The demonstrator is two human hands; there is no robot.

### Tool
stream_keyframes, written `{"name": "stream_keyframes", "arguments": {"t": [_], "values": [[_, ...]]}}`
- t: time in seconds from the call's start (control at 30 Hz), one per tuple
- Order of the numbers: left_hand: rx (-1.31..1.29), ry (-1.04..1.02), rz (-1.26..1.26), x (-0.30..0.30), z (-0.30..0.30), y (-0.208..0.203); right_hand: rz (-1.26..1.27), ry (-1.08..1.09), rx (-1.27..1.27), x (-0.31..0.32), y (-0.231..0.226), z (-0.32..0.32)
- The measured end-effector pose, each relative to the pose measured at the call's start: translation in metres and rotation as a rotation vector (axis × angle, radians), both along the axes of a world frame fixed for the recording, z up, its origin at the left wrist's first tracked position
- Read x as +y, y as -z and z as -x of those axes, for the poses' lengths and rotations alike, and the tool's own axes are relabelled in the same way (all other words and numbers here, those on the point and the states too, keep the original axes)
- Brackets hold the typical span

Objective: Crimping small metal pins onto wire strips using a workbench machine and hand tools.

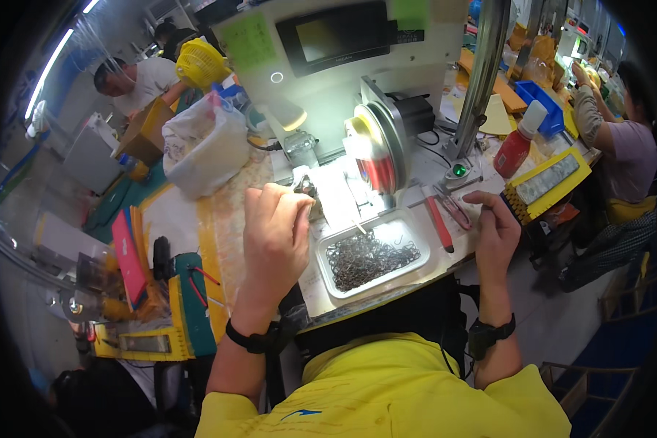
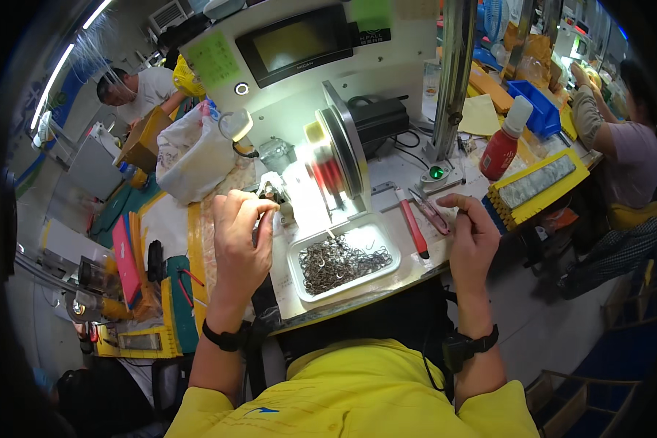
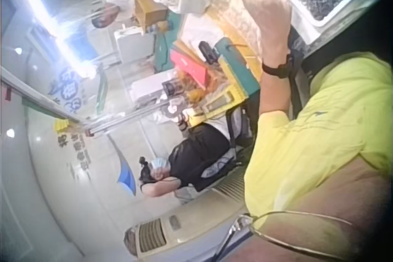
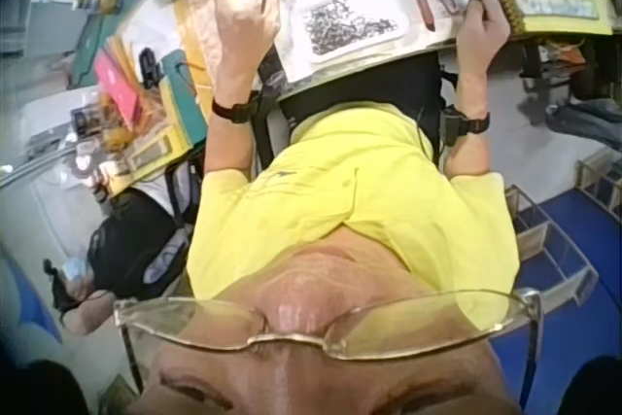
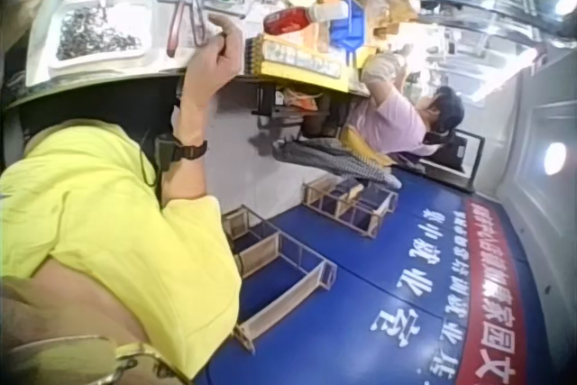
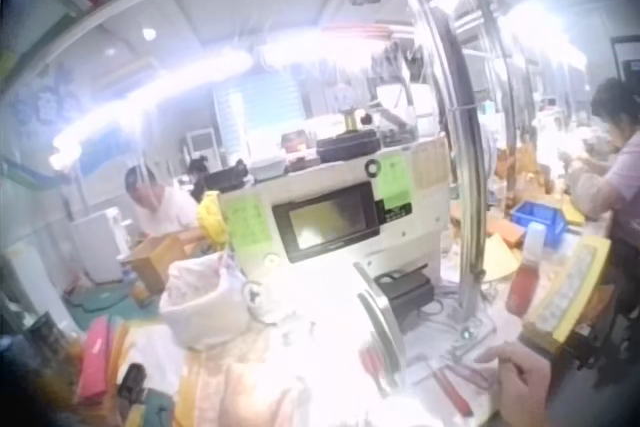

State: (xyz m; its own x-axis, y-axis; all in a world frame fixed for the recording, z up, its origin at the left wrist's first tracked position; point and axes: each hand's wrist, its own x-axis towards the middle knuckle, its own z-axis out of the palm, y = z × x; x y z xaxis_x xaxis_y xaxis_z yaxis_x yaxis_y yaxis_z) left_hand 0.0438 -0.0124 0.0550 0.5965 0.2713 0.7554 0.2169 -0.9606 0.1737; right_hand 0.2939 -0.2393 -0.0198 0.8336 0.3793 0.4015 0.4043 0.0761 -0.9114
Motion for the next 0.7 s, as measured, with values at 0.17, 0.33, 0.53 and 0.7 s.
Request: {"name": "stream_keyframes", "arguments": {"t": [0.17,0.33,0.53,0.7], "values": [[0.001,0.005,0.048,0.003,0.003,0.004,0.111,0.057,0.012,0.002,0.012,-0.004],[-0.043,0.065,0.334,-0.001,0.013,-0.01,0.113,0.034,-0.034,-0.001,0.009,-0.003],[-0.006,-0.173,0.09,0.026,0.015,-0.021,0.098,0.026,-0.032,0.003,0.014,-0.007],[0.055,-0.203,0.036,0.026,0.021,-0.007,0.106,0.018,0.018,0.002,0.011,-0.005]]}}
